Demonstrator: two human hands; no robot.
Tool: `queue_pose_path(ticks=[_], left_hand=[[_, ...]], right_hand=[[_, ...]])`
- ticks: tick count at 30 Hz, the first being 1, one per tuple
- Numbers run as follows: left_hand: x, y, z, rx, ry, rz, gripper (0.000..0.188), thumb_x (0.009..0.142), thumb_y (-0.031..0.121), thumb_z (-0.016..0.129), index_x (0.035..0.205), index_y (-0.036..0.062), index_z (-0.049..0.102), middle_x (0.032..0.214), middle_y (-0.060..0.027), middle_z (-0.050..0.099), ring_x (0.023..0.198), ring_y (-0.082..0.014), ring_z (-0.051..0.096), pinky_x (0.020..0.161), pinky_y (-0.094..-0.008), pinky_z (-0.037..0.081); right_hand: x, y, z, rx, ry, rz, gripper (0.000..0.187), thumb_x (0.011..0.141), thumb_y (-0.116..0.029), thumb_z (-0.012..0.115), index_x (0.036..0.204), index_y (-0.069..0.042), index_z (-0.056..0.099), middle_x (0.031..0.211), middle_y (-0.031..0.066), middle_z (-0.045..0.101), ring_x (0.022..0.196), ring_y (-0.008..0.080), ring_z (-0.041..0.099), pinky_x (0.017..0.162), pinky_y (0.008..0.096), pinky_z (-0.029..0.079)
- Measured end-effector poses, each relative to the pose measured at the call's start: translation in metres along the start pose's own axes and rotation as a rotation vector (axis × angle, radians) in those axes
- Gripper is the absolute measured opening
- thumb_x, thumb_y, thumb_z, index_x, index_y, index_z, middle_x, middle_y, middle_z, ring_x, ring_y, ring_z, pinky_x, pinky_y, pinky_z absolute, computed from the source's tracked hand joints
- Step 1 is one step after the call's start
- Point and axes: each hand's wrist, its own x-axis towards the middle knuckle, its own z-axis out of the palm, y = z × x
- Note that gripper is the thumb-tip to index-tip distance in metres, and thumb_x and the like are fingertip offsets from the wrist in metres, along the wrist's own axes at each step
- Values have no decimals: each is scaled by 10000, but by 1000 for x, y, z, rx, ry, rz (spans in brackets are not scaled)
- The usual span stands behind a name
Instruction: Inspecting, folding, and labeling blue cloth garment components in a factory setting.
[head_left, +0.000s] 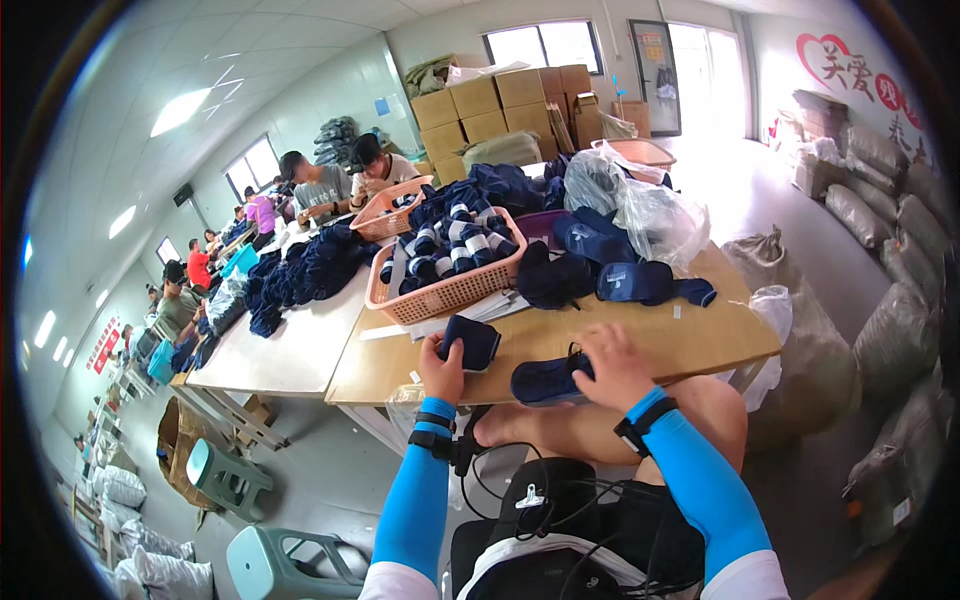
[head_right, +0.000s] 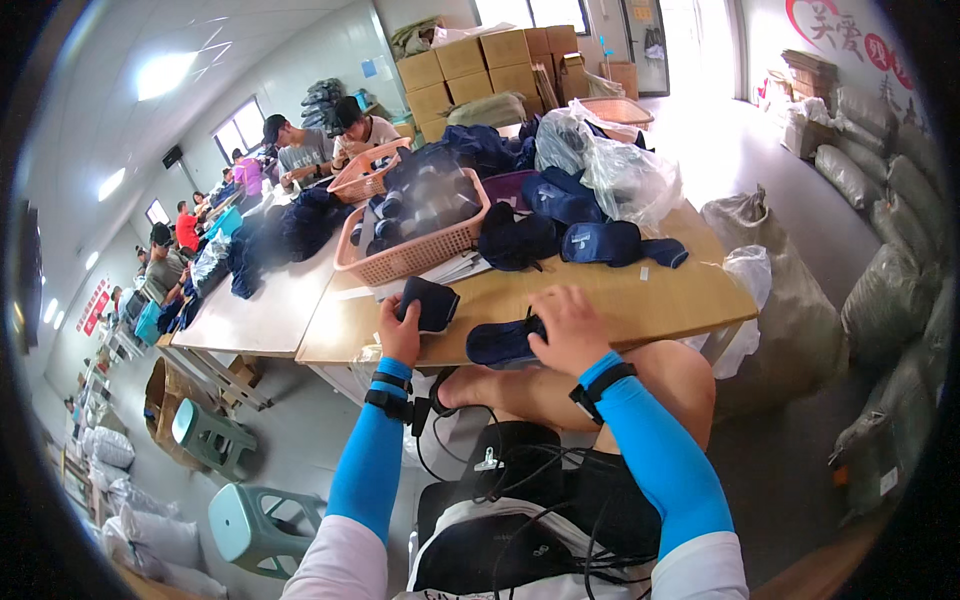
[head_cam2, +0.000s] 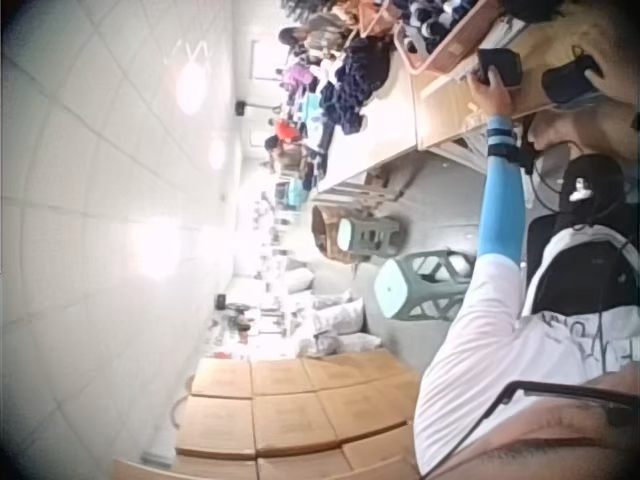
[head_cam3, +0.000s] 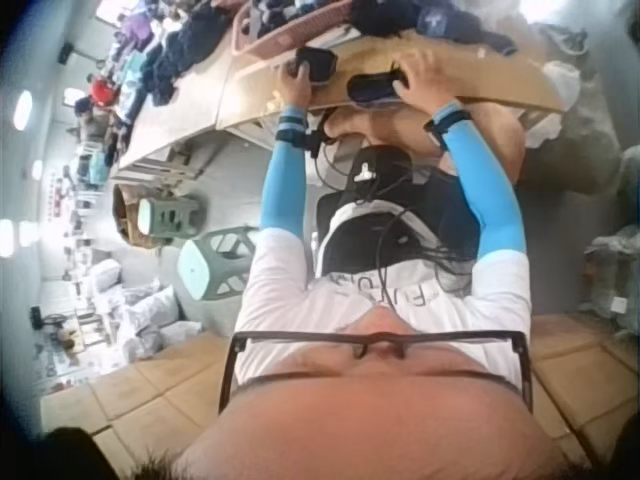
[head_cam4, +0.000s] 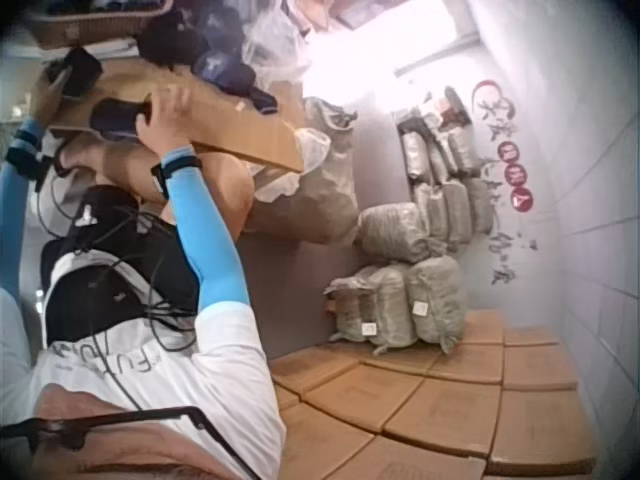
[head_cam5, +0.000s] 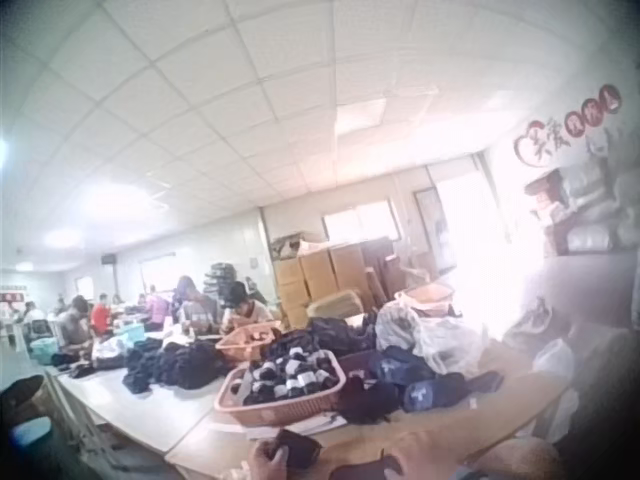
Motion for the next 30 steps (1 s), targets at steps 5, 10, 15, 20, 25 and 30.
queue_pose_path(ticks=[5,10,15,20,25,30], left_hand=[[4,19,-13,-256,30,-38,176,987,57,687,1142,27,608,996,-7,664,905,-73,606,814,-235,514],[-23,86,24,-473,-207,-63,166,1018,25,637,1177,39,592,1060,-13,659,957,-70,608,852,-226,514],[-45,69,28,-36,-38,-2,193,1000,46,654,1176,6,587,1030,-42,667,940,-116,630,849,-254,522],[-97,140,25,127,-69,228,217,976,3,658,1179,1,580,1053,-83,674,983,-127,638,877,-293,527],[-78,84,43,-195,-272,-25,244,1020,25,630,1257,5,575,1121,-50,674,1013,-126,641,888,-262,532],[-59,44,29,-670,-133,-368,304,1046,50,561,1349,35,560,1216,-101,694,1074,-197,712,892,-331,614]], right_hand=[[21,-34,37,37,-58,13,370,846,-356,789,1082,-74,748,1182,120,639,1204,330,568,1004,449,502],[38,-45,65,-92,-28,199,382,865,-368,781,968,-4,727,1069,149,660,1117,322,604,944,425,525],[42,-55,75,-72,18,281,312,865,-303,786,953,-14,707,1063,158,648,1088,335,603,934,430,524],[33,-40,69,-71,32,257,325,847,-282,796,934,-1,657,1059,179,626,1069,362,595,930,435,520],[40,-19,93,-107,42,210,346,776,-149,801,984,1,570,1044,191,587,1050,401,588,890,458,516],[25,-43,63,228,149,159,223,760,-117,751,910,-56,597,981,155,616,1002,371,602,816,479,538]])
